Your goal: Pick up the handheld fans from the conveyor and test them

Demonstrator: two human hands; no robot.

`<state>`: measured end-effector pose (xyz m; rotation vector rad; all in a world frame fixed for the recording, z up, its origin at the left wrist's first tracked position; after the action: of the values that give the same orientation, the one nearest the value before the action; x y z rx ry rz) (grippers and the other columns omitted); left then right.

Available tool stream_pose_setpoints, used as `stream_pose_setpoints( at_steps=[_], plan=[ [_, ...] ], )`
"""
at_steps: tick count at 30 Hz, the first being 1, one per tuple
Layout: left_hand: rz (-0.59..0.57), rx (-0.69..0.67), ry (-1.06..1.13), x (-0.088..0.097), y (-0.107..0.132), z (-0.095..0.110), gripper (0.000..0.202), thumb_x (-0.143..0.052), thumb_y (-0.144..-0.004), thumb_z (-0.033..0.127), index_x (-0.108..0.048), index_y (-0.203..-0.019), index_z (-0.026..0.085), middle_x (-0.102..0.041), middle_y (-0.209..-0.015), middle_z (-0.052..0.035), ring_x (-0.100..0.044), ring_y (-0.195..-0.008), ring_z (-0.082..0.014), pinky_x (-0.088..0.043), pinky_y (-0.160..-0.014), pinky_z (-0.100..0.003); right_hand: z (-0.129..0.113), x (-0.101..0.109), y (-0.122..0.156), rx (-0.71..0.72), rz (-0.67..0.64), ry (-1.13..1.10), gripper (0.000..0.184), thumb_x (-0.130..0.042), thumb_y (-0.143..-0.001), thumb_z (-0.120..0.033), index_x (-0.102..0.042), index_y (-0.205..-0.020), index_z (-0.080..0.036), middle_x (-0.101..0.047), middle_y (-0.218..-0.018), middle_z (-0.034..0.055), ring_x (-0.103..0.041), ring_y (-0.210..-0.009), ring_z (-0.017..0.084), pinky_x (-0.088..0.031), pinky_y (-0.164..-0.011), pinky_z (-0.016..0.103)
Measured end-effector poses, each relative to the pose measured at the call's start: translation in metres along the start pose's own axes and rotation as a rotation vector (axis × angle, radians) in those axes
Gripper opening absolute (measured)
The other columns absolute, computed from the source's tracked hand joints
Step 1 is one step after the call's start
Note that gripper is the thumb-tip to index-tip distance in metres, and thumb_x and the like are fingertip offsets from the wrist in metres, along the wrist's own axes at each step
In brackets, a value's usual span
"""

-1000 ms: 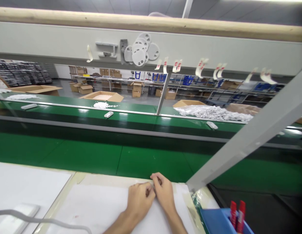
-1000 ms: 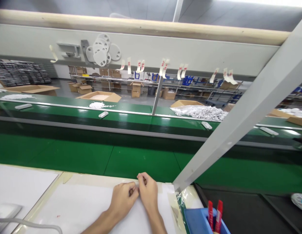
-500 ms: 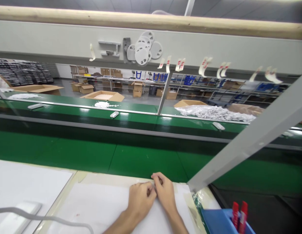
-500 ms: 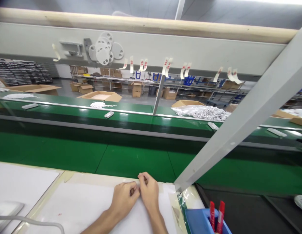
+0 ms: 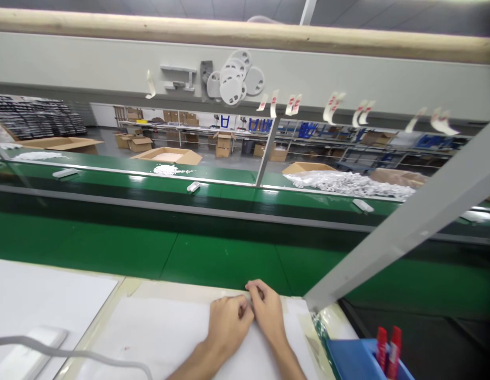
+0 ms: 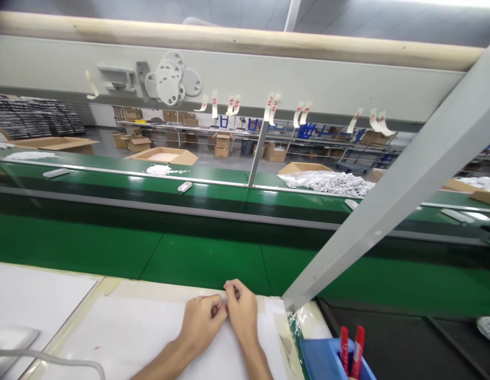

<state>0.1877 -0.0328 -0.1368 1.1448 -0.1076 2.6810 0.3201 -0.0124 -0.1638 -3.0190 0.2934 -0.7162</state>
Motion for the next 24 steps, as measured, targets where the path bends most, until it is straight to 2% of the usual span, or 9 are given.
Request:
stream_pose_setpoints(
  at_steps=[7, 24],
  plan=[
    [0.005, -0.003, -0.006, -0.0004, 0.0007, -0.0011, 0.024, -0.046, -0.085, 0.027, -0.047, -0.062, 0.019, -0.058, -0.059, 0.0042, -0.046, -0.057, -0.0117, -0.023, -0.06, -0.028, 0.0007, -0.0003, -0.0001, -0.001, 0.005, -0.007, 0.042, -0.047, -0.09, -0.051, -0.07, -0.08, -0.017, -0.071, -0.078, 0.0062, -0.062, -0.072, 0.021, -0.042, -0.065, 0.027],
    [0.021, -0.016, 0.019, -0.002, -0.0008, -0.0029, 0.021, -0.048, -0.084, 0.026, -0.05, -0.063, 0.02, -0.059, -0.06, 0.0053, -0.047, -0.057, -0.0113, -0.023, -0.06, -0.027, -0.0023, 0.0004, 0.001, -0.019, -0.005, 0.014, 0.044, -0.045, -0.09, -0.053, -0.068, -0.08, -0.017, -0.068, -0.074, 0.0047, -0.058, -0.067, 0.02, -0.041, -0.065, 0.028]
  ],
)
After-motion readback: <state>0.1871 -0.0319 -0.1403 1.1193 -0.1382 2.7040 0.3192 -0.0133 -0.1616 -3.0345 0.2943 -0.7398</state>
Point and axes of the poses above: each hand's wrist, its own y-axis away from the middle knuckle, its own x-axis out of the back of the hand, z = x × y, the point moved 4 cm from there along -y, towards the middle knuckle
